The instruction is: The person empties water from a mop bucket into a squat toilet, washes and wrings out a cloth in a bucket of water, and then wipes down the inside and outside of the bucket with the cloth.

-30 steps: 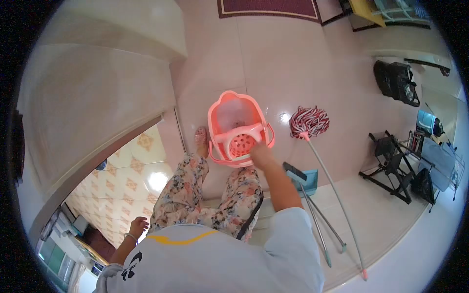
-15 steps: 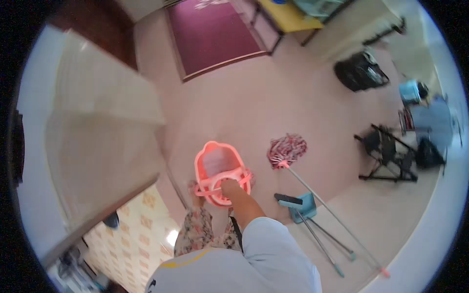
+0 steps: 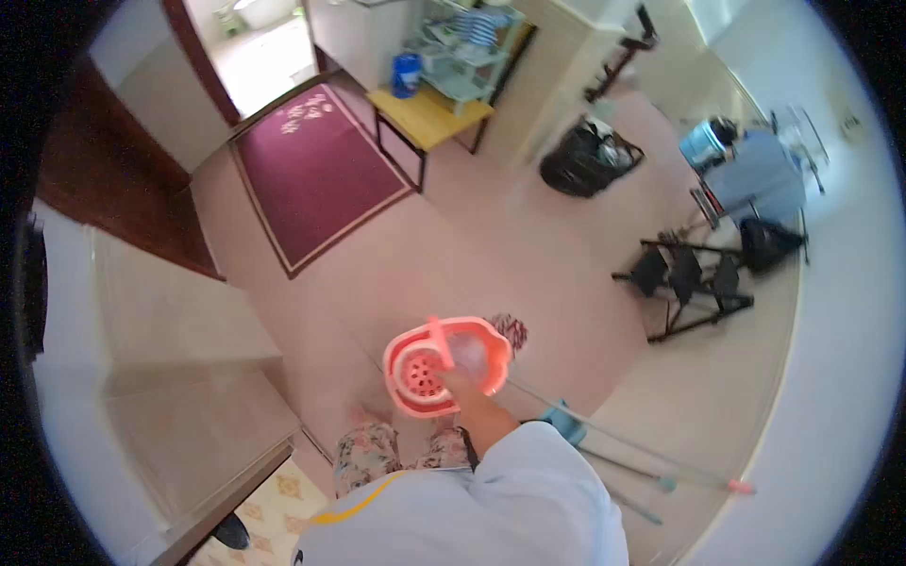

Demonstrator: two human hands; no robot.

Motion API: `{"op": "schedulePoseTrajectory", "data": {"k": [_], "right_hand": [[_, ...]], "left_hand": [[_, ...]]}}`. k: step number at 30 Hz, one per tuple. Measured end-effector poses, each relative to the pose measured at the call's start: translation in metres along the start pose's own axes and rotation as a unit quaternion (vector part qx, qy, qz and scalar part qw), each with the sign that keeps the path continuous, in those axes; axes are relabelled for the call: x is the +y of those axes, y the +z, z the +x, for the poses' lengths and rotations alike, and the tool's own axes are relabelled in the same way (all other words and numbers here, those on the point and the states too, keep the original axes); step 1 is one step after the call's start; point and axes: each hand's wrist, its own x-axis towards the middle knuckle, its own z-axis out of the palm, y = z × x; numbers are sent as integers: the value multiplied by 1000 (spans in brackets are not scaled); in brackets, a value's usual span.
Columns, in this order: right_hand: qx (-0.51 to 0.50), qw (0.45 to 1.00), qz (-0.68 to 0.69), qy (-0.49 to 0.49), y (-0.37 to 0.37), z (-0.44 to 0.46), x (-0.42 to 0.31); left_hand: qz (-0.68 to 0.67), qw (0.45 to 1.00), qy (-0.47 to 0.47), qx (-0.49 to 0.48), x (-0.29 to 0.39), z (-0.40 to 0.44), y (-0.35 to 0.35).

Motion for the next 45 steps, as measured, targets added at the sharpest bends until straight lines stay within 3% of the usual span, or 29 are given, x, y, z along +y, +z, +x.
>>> {"op": "schedulePoseTrajectory", "data": {"k": [4,5,6,7,9,10,11,12,13,14,16,17,19,22,25,29,35,38,41,42,44,45], "right_hand": [[97,960,263,19,-35,36,-26],[104,955,275,26,-48,32,-45],[101,926,363,22,-59,78,-27],[111,924,365,39,-68,74,-29],[180,900,396,22,-78,58,-83],[238,877,418,0,-72,29,-111],[295,850,436,-18,-64,26,-140],[249,848,467,-26,-74,40,-150],[202,839,504,-32,-88,57,-153],[155,827,538,-34,-100,70,-164],[157,810,564,-31,-105,88,-196],[171,803,570,-26,-103,96,-215],[179,795,579,-19,-99,114,-248],[187,792,582,-3,-91,150,-305],[163,794,586,14,-68,187,-362],[125,795,592,46,-24,236,-441],[91,787,606,73,47,293,-551],[84,779,617,67,87,318,-624],[71,798,598,36,124,350,-696],[64,814,577,17,138,361,-724],[87,925,352,-117,159,379,-775],[83,930,338,-122,167,390,-799]], "left_hand": [[2,1000,13,19,-19,1,-23],[21,999,26,24,-20,9,-29],[78,995,49,36,-9,21,-40],[136,987,71,51,-1,34,-50],[327,920,208,54,18,96,-60],[300,939,162,34,50,123,-76],[274,955,114,17,125,135,-101],[248,966,66,3,210,143,-127],[176,977,103,58,262,163,-142],[145,981,118,50,321,187,-160],[126,963,222,82,440,218,-196],[115,943,290,115,499,230,-211],[11,961,268,60,573,272,-238],[-110,936,326,73,670,283,-274],[-10,960,263,96,682,304,-299],[103,975,194,34,676,327,-331],[70,997,36,-14,726,385,-413],[89,995,48,21,776,446,-472],[106,982,141,61,864,482,-542],[114,976,163,82,904,491,-568],[125,959,230,113,964,531,-622],[124,946,273,123,988,558,-648]]}}
